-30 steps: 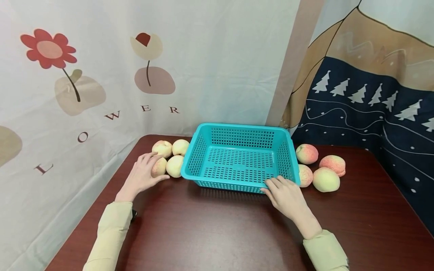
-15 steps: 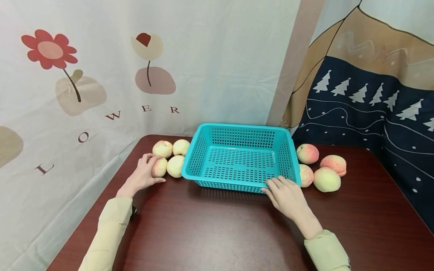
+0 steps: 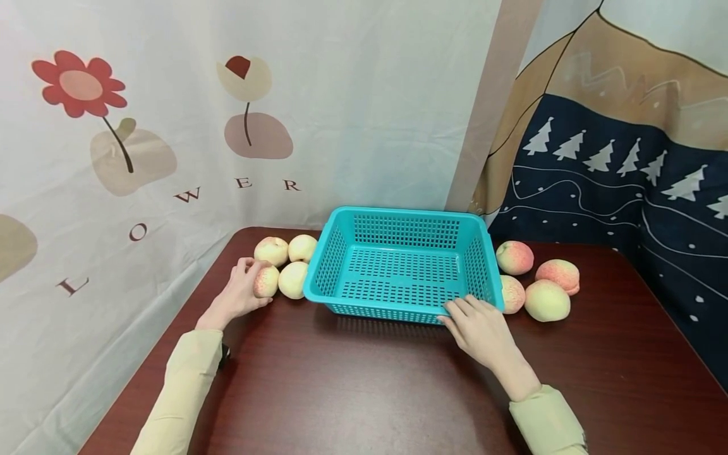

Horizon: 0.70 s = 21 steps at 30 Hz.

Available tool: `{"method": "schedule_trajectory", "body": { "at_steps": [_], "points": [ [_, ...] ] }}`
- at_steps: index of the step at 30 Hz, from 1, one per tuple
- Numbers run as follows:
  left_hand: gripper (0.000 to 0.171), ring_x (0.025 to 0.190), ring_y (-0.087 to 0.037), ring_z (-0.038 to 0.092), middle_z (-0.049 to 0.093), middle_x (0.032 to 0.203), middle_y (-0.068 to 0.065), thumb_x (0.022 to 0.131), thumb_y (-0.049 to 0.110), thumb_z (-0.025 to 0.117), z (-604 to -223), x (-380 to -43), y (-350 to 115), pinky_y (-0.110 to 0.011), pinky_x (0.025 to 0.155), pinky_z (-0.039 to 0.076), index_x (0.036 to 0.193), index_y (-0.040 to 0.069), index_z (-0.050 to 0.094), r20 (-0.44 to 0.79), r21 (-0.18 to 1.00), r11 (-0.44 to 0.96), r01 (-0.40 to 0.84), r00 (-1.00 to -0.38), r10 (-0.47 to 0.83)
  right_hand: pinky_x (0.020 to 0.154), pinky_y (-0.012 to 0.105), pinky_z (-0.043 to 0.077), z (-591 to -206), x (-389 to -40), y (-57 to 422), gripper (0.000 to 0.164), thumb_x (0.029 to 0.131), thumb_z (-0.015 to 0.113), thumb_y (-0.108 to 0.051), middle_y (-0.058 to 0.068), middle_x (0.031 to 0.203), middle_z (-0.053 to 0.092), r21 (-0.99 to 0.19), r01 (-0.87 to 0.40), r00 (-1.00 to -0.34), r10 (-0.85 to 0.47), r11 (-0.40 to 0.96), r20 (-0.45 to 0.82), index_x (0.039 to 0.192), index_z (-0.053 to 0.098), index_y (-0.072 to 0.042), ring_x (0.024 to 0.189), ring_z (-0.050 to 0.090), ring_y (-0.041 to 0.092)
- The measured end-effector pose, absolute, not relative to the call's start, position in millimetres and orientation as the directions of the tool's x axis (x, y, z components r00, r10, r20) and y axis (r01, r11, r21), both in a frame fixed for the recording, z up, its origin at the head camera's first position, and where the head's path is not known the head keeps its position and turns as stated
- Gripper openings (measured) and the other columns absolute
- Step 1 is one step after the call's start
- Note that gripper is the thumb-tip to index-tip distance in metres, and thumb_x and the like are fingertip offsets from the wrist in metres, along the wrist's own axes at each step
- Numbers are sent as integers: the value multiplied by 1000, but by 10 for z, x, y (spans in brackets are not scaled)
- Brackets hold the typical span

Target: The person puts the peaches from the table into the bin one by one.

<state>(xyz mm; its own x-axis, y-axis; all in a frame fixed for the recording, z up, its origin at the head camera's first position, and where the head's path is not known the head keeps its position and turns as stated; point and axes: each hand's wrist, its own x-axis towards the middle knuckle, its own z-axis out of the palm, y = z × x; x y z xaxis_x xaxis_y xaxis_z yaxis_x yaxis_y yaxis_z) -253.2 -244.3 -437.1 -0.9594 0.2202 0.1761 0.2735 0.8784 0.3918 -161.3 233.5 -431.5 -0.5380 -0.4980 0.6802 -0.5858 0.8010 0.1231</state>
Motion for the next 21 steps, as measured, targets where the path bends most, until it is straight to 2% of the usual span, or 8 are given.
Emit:
{"method": "schedule_trajectory", "body": {
  "at_steps": [12,21],
  "points": [
    [71,108,-38,34,31,121,-19,63,17,77,-4292,-2459,-2489,-52,76,45,125,15,42,190,380,889,256,-962,196,67,37,51,-4314,-1609,2335,57,97,25,-48,7,76,64,125,-584,-539,-498,802,679,89,63,-6,71,60,24],
    [71,107,-39,36,32,121,-20,62,16,77,-4156,-2385,-2501,-51,78,44,124,12,43,222,370,887,275,-954,203,66,37,51,-4319,-1611,2332,57,97,25,-48,6,76,64,125,-583,-538,-497,803,681,89,63,-6,71,60,24]
  ]
}}
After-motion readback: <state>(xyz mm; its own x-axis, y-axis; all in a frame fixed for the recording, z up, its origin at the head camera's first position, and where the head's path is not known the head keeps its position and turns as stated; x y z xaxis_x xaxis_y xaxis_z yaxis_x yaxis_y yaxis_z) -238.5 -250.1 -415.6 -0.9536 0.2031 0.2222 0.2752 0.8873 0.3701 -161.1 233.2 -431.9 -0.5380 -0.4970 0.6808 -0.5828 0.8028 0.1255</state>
